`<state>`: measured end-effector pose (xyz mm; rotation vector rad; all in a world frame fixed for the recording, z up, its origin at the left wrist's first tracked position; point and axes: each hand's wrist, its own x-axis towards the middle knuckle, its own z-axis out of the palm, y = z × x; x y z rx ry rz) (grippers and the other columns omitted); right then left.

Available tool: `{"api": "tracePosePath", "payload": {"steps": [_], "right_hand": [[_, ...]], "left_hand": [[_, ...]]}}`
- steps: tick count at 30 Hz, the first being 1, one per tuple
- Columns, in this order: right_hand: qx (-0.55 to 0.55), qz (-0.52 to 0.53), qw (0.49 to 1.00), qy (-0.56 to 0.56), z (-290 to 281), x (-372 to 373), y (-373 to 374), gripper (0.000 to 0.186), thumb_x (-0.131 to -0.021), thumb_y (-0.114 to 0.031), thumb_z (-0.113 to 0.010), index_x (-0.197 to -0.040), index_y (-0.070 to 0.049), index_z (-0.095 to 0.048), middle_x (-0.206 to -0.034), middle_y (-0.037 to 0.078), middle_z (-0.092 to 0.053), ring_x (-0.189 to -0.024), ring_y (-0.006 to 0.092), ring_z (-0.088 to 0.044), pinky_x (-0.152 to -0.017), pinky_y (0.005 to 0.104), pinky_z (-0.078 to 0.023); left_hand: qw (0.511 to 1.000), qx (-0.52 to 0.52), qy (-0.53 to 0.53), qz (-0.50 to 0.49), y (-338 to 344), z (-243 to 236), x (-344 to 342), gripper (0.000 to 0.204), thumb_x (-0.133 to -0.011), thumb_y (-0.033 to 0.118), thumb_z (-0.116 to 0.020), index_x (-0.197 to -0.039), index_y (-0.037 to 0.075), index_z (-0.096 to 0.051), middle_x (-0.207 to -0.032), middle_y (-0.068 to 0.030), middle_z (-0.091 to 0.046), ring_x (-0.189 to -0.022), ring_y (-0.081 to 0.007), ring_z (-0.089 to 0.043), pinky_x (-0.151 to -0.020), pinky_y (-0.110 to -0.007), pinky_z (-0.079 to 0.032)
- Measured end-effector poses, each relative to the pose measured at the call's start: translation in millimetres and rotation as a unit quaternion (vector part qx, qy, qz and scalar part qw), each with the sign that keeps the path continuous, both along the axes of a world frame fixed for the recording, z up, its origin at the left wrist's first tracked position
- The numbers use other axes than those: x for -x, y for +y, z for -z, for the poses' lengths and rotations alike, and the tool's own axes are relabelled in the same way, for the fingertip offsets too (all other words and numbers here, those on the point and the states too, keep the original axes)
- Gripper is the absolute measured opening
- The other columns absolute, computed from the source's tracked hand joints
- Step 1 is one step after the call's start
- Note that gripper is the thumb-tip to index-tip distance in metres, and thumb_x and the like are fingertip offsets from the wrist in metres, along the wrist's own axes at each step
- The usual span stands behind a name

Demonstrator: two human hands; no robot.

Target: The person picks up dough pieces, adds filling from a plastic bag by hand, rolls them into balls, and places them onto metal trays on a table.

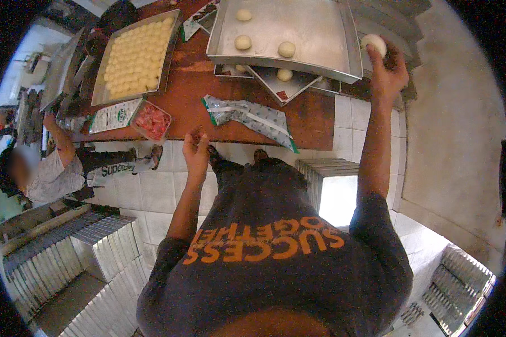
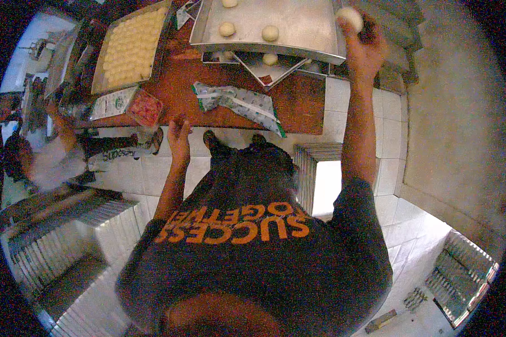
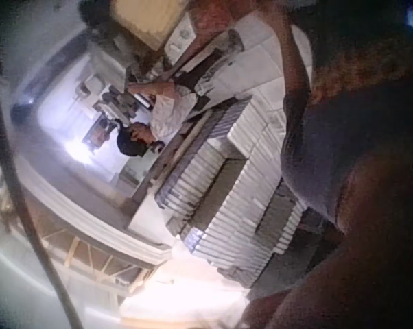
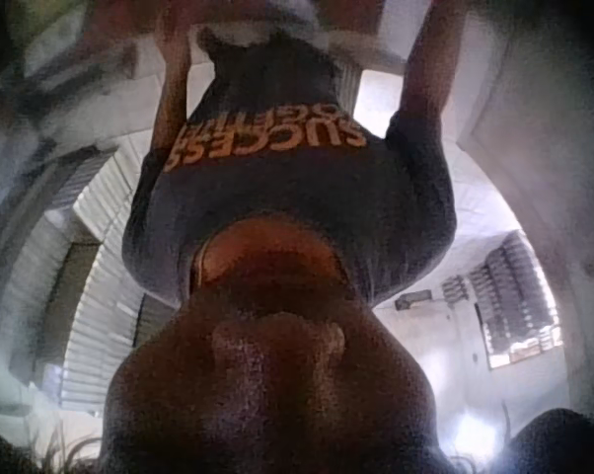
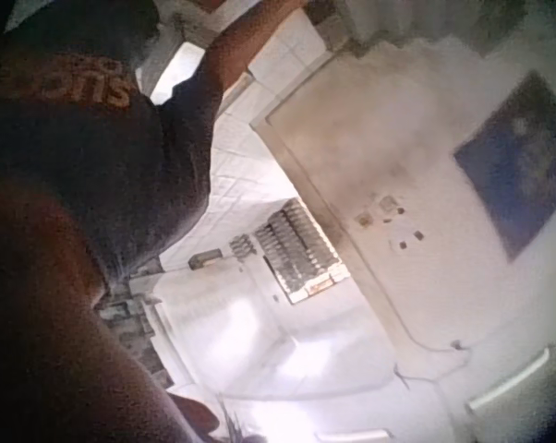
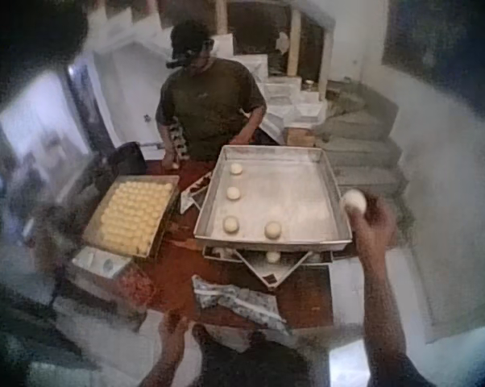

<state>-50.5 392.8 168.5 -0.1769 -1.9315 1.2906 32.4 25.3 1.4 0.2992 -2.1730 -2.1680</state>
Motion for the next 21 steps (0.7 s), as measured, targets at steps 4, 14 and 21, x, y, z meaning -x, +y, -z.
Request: {"api": "tracePosePath", "payload": {"steps": [4, 14, 21], "right_hand": [[-0.355, 0.008, 0.9, -0.252, 100, 64, 70, 0.029, -0.076, -0.016, -0.061, -0.103, -0.005, -0.059, -0.098, 0.019, -0.06, -0.088, 0.0299, -0.06, -0.078, 0.0347, -0.047], [-0.428, -0.039, 0.845, -0.319, 114, 86, 53, 0.024, -0.075, -0.01, -0.054, -0.098, -0.008, -0.062, -0.09, 0.015, -0.063, -0.081, 0.0307, -0.061, -0.074, 0.0368, -0.047], [-0.335, 0.091, 0.934, -0.084, 122, -2, -97, 0.019, -0.072, -0.004, -0.058, -0.091, -0.002, -0.06, -0.079, 0.015, -0.06, -0.074, 0.031, -0.059, -0.07, 0.0378, -0.047]], "left_hand": [[0.999, 0.006, -0.041, 0.0, -11, -2, -3, 0.026, -0.086, 0.011, -0.052, -0.109, 0.0, -0.049, -0.09, -0.0029, -0.054, -0.077, -0.0082, -0.05, -0.064, -0.02, -0.04], [0.996, 0.059, -0.007, -0.061, -85, -1, 26, 0.022, -0.085, 0.01, -0.052, -0.103, -0.003, -0.053, -0.088, -0.0039, -0.057, -0.077, -0.0113, -0.052, -0.067, -0.023, -0.041], [0.927, 0.363, 0.079, -0.054, -206, 16, 189, 0.032, -0.08, 0.024, -0.058, -0.096, -0.004, -0.059, -0.085, -0.0193, -0.062, -0.082, -0.0258, -0.061, -0.075, -0.033, -0.046]]}}
